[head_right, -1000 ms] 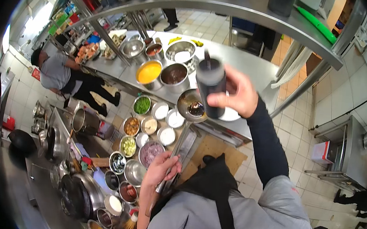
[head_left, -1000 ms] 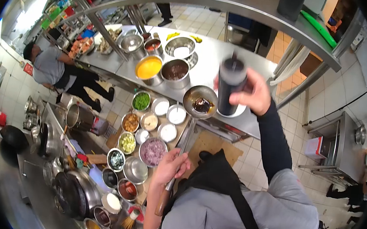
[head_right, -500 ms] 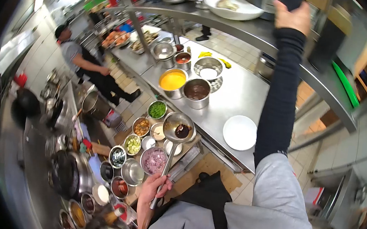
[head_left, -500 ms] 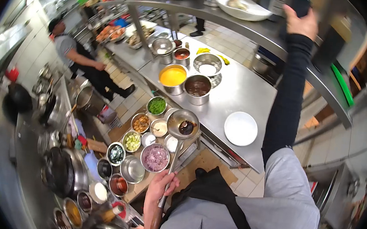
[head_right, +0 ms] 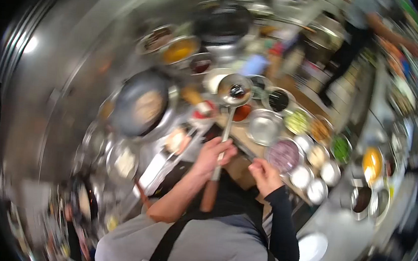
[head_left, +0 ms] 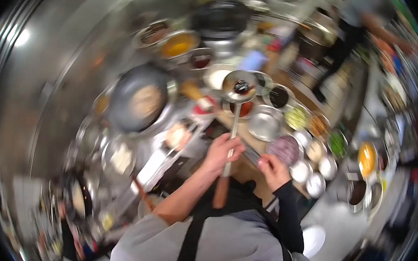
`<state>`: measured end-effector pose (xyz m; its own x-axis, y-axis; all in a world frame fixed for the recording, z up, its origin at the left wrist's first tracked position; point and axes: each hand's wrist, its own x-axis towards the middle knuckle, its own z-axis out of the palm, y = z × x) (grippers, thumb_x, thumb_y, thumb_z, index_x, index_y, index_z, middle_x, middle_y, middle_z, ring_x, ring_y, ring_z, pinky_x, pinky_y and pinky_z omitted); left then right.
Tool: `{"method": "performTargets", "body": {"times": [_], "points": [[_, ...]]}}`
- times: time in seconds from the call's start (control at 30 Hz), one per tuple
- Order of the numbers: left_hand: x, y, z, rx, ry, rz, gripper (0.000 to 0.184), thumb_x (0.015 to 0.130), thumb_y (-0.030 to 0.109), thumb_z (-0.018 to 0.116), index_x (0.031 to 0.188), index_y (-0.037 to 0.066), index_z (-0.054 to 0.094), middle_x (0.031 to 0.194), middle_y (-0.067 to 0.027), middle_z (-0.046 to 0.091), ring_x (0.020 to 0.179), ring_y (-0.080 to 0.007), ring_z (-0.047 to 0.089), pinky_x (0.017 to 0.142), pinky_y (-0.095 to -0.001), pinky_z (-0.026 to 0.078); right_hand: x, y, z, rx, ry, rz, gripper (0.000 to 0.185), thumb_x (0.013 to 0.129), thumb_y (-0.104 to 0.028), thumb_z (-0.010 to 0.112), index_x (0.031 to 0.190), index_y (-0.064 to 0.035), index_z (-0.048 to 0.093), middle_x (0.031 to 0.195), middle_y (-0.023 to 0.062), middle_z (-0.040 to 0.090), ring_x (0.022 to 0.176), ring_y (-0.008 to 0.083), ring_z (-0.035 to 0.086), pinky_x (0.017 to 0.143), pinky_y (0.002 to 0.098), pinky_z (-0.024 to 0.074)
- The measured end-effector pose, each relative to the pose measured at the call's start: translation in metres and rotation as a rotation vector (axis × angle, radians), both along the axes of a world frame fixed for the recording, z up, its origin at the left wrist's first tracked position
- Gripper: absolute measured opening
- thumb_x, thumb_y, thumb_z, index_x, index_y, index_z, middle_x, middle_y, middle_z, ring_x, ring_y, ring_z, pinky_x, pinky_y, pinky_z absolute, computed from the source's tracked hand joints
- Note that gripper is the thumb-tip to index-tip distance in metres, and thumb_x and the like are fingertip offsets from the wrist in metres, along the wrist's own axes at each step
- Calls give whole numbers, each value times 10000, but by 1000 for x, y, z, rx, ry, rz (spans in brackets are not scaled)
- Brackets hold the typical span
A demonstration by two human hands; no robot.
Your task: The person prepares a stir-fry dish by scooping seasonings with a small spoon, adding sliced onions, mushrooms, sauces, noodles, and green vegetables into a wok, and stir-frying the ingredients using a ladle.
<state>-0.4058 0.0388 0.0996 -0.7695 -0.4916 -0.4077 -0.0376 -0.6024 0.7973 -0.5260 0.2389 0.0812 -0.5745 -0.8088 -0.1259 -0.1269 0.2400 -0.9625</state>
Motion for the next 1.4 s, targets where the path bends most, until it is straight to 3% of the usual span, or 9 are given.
{"method": "performTargets", "body": {"times": [0.23,0.3,0.4,0.53,0.9,0.93,1.03,1.23,1.4], "points": [[69,-160,-22,-29,64,388,242,1053,224,537,1127,-6,527,966,-158,695,792,-178,671,696,-302,549,106,-210,-7,-114,-1609,372,314,1073,-313,473,1162,-29,571,850,78,595,540,126,460,426,264,389],[103,-194,-53,-92,-16,504,326,1048,265,548,1225,-5,507,1072,-170,693,893,-207,676,759,-348,550,107,-265,-18,17,-1228,469,317,1054,-316,506,1225,-59,579,757,10,535,561,90,472,419,220,370],[157,-225,-104,-469,-359,684,310,1021,225,578,1209,-17,531,1087,-153,684,887,-237,672,746,-371,540,121,-349,-89,-63,247,468,324,898,-168,613,1165,10,564,747,166,619,633,318,631,603,434,538],[198,-241,-109,-1126,-776,689,255,953,109,596,1158,-41,571,1135,-183,645,968,-345,635,874,-450,509,135,-383,-47,215,648,574,247,866,-120,572,1074,12,596,889,302,681,876,489,663,792,551,528],[189,-286,-139,-1248,-775,517,69,933,88,579,948,22,565,917,-212,664,923,-412,610,845,-502,459,117,-449,-45,309,836,638,292,854,-163,606,1103,-12,607,901,281,690,892,476,666,800,550,535],[187,-297,-147,-1205,-799,488,76,931,91,583,941,21,557,903,-217,666,908,-417,615,838,-508,458,132,-460,-39,412,824,676,645,746,-395,808,1135,61,571,996,296,701,991,440,680,859,501,553],[186,-300,-149,-1164,-834,463,129,931,131,607,928,17,546,850,-231,667,880,-433,629,810,-524,463,144,-459,-73,278,702,687,328,859,-184,620,1124,6,584,906,299,682,918,488,655,819,563,523],[190,-282,-114,-1192,-806,529,154,936,145,621,897,11,556,802,-248,663,816,-477,622,755,-541,468,93,-385,-51,75,758,774,411,855,-171,619,1222,10,582,890,300,668,904,467,654,796,546,511],[202,-233,-12,-1159,-692,610,133,926,116,648,919,7,572,806,-211,654,835,-435,618,756,-524,457,39,-355,97,275,487,989,368,872,-157,644,1178,45,621,851,245,663,826,376,675,756,451,517]]}}
